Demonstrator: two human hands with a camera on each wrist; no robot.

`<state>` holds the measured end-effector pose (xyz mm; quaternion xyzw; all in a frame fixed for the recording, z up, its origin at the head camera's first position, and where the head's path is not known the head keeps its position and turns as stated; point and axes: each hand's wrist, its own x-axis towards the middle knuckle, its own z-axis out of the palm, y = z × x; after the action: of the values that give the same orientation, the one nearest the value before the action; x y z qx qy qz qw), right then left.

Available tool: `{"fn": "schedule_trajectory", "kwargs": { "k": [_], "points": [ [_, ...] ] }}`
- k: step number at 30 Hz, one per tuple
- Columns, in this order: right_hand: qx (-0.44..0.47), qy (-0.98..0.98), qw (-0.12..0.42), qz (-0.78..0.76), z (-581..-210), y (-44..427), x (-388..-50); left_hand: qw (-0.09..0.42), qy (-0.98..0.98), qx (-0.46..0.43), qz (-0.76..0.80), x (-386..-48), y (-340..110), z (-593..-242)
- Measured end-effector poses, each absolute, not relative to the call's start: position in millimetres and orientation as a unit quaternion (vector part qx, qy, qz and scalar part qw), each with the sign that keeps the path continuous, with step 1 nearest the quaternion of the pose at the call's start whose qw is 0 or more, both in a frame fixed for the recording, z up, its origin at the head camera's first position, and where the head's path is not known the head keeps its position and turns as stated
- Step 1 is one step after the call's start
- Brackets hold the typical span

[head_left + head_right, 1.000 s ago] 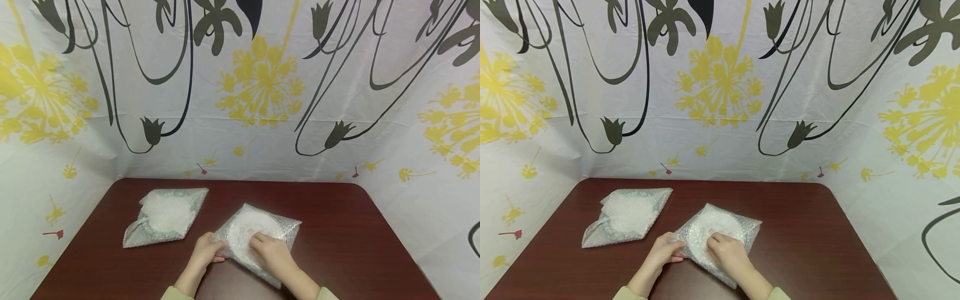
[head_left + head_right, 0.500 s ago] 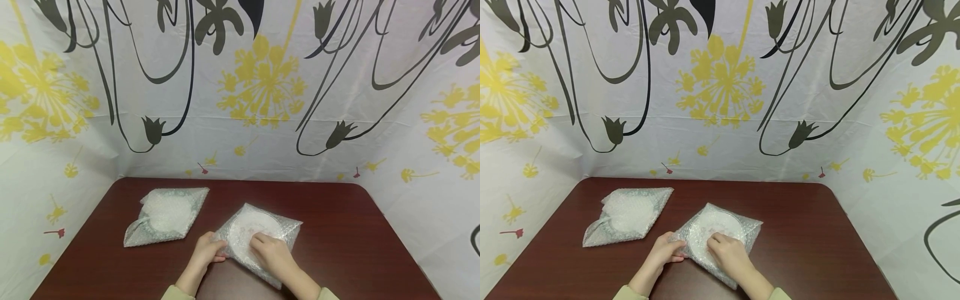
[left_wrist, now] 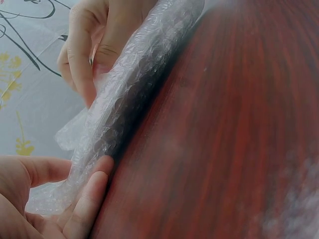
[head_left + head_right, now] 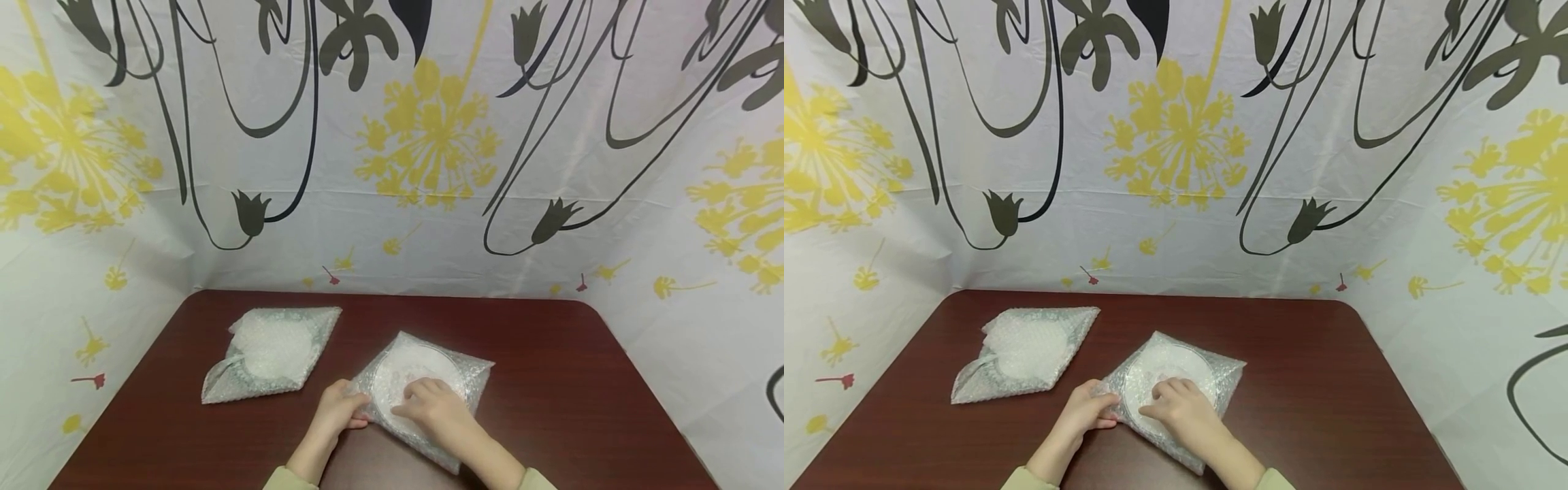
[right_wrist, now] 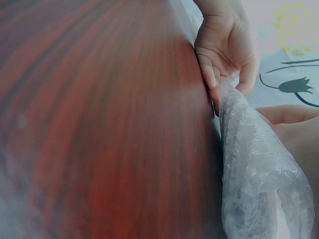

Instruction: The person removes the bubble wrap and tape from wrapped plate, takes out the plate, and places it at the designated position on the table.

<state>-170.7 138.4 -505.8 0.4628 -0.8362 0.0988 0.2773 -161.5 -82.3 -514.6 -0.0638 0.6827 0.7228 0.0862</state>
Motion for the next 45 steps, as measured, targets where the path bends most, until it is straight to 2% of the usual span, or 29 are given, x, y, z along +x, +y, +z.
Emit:
{"fn": "schedule_trajectory", "kwargs": {
  "k": [24,38,45],
  "points": [
    [0.459,-0.823,0.311,0.125,-510.3,136.8,-168.2,0.087,0.685,-0.07,0.72,-162.0,-82.4,-514.1],
    [0.459,-0.821,0.31,0.137,-509.2,137.8,-167.0,0.083,0.686,-0.069,0.72,-162.8,-82.1,-515.8],
    [0.375,-0.815,0.335,0.289,-482.4,149.6,-173.9,0.072,0.69,-0.08,0.716,-164.1,-80.7,-518.1]
  ]
}}
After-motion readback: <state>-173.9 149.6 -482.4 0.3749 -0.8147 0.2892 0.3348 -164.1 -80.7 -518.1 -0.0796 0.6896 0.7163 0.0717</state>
